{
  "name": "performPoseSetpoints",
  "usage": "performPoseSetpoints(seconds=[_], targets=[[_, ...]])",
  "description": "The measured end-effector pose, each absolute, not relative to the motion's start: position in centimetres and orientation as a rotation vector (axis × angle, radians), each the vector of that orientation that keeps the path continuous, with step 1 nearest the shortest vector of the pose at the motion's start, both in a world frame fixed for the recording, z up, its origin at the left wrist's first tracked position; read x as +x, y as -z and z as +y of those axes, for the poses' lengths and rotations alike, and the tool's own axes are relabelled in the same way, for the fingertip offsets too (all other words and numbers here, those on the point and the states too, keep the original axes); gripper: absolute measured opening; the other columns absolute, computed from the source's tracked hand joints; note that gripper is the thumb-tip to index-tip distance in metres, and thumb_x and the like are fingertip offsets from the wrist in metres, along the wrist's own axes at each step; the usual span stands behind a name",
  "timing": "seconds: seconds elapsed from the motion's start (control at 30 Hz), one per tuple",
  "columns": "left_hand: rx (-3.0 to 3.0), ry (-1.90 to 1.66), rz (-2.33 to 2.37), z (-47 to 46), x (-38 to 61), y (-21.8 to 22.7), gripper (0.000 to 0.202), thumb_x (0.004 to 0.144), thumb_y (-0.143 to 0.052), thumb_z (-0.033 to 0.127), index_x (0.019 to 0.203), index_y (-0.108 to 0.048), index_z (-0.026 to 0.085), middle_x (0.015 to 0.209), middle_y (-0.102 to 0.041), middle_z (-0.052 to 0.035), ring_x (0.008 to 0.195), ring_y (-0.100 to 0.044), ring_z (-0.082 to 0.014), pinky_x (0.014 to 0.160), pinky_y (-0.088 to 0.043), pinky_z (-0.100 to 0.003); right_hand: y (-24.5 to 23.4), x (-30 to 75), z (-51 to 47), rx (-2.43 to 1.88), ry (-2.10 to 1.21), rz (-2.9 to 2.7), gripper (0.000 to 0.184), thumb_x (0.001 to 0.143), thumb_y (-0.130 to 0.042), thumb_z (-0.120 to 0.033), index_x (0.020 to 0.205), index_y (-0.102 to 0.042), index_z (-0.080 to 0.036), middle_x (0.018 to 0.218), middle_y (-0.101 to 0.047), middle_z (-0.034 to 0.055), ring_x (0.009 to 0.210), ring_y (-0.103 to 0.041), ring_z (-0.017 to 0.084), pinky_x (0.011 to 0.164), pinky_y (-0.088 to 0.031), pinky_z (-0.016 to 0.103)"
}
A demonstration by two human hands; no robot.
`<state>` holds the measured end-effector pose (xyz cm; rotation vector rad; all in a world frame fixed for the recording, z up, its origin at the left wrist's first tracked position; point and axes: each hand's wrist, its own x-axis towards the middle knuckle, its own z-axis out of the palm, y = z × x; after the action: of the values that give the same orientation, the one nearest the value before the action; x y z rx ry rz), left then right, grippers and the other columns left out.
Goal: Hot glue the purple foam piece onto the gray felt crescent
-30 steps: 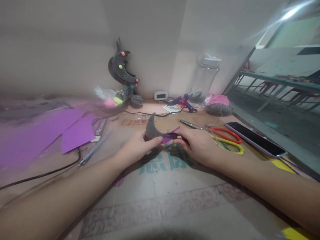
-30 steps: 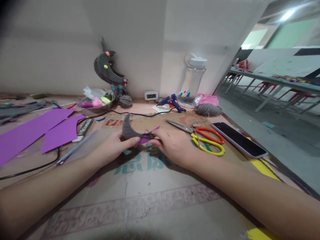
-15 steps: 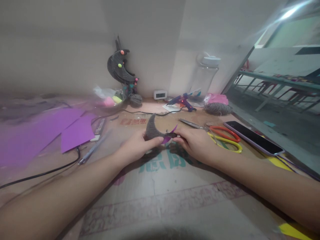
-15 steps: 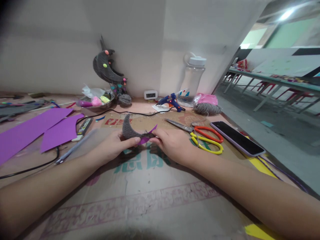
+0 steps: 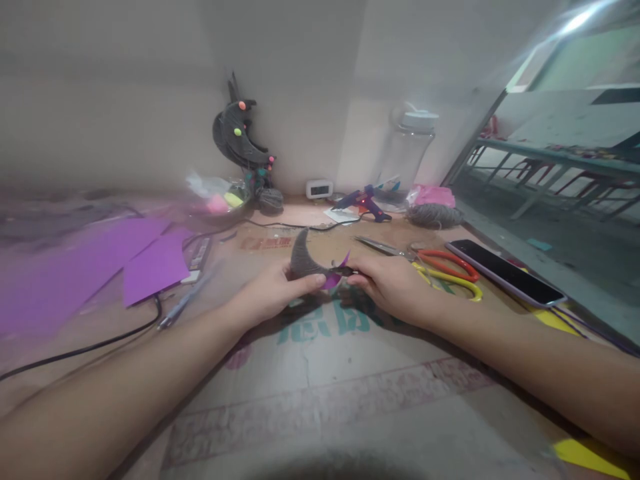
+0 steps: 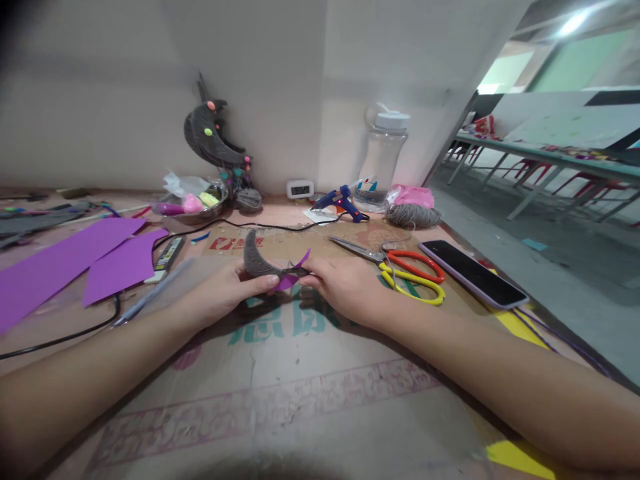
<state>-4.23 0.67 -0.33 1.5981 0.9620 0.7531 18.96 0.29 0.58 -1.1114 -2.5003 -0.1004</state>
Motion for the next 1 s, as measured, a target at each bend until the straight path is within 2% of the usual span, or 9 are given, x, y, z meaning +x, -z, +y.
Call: performPoseSetpoints(seconds=[0.1,0.27,0.4,0.5,0.63,0.73,0.8,0.9,1.0], targets=[[1.588,-0.748,0.965,0.7,-4.3,0.3,0.034,0.078,-0.066,0.045,0.097,-0.07,0.017,0.095,-0.073,-0.0057,0.087,-0.066,-0.0216,0.078,-0.049,-0.031,-0.5,19.0,0.3,-1.11,0.051,-2.487,0.035,0.098,-0.041,-0.04,0.108,-0.064,-0.017,0.094,-0.073,0.0086,0.08,-0.066,0.02,0.066,-0.043,0.028],[1.6,-0.819,0.975,0.6,-4.2,0.2,0.032,0.079,-0.066,0.043,0.099,-0.069,0.019,0.098,-0.072,-0.0053,0.087,-0.064,-0.0212,0.073,-0.047,-0.029,-0.6,19.4,-0.1,-1.1,0.001,-2.344,0.031,0.098,-0.041,-0.037,0.102,-0.064,-0.016,0.084,-0.07,0.0068,0.07,-0.063,0.017,0.062,-0.042,0.026],[1.624,-0.867,1.001,0.6,-4.0,0.0,0.027,0.081,-0.062,0.042,0.092,-0.067,0.018,0.087,-0.07,-0.0036,0.079,-0.061,-0.019,0.069,-0.045,-0.027,-0.6,19.1,-0.8,-0.912,0.033,-2.444,0.027,0.096,-0.047,-0.037,0.107,-0.062,-0.017,0.088,-0.071,0.0065,0.074,-0.063,0.017,0.064,-0.043,0.026],[1.669,-0.912,1.028,0.7,-3.9,-0.2,0.023,0.08,-0.062,0.039,0.087,-0.063,0.017,0.077,-0.065,-0.0014,0.072,-0.057,-0.0169,0.067,-0.043,-0.026,-0.5,18.4,-1.5,-0.698,0.141,-2.565,0.024,0.096,-0.048,-0.031,0.109,-0.061,-0.015,0.089,-0.07,0.0081,0.079,-0.063,0.018,0.069,-0.045,0.028],[1.62,-0.99,1.016,0.8,-3.8,-0.1,0.021,0.075,-0.066,0.033,0.088,-0.058,0.018,0.078,-0.061,0.0018,0.074,-0.055,-0.0146,0.071,-0.043,-0.025,-0.5,18.2,-1.9,-0.621,0.143,-2.544,0.022,0.095,-0.049,-0.035,0.102,-0.06,-0.016,0.091,-0.067,0.009,0.081,-0.06,0.018,0.071,-0.045,0.03],[1.585,-0.995,1.063,0.9,-3.9,0.3,0.017,0.075,-0.064,0.028,0.086,-0.057,0.019,0.078,-0.059,0.0026,0.074,-0.055,-0.0139,0.07,-0.041,-0.024,-0.5,18.9,-1.5,-0.833,0.074,-2.296,0.021,0.091,-0.055,-0.04,0.086,-0.055,-0.019,0.076,-0.06,0.0031,0.068,-0.055,0.016,0.064,-0.043,0.028],[1.611,-0.999,1.046,1.0,-4.1,0.6,0.013,0.076,-0.062,0.026,0.085,-0.056,0.019,0.081,-0.06,0.0017,0.076,-0.057,-0.0143,0.07,-0.042,-0.024,-0.5,19.2,-1.2,-0.96,0.037,-2.139,0.025,0.087,-0.061,-0.042,0.091,-0.053,-0.019,0.072,-0.056,0.0004,0.062,-0.052,0.014,0.06,-0.042,0.027],[1.717,-1.017,0.952,1.1,-4.4,0.9,0.013,0.077,-0.063,0.028,0.083,-0.056,0.018,0.089,-0.061,-0.0007,0.086,-0.059,-0.0158,0.081,-0.044,-0.026,-0.5,19.1,-1.0,-0.988,-0.025,-2.195,0.036,0.083,-0.065,-0.04,0.11,-0.054,-0.017,0.075,-0.058,0.0002,0.063,-0.054,0.014,0.059,-0.041,0.025],[1.806,-0.995,0.898,0.9,-4.6,0.7,0.016,0.08,-0.063,0.032,0.087,-0.056,0.018,0.095,-0.061,-0.0021,0.091,-0.059,-0.0168,0.086,-0.045,-0.027,-0.4,18.6,-1.1,-0.917,0.005,-2.341,0.016,0.089,-0.059,-0.032,0.097,-0.061,-0.018,0.072,-0.06,0.0005,0.062,-0.052,0.013,0.059,-0.038,0.024]])
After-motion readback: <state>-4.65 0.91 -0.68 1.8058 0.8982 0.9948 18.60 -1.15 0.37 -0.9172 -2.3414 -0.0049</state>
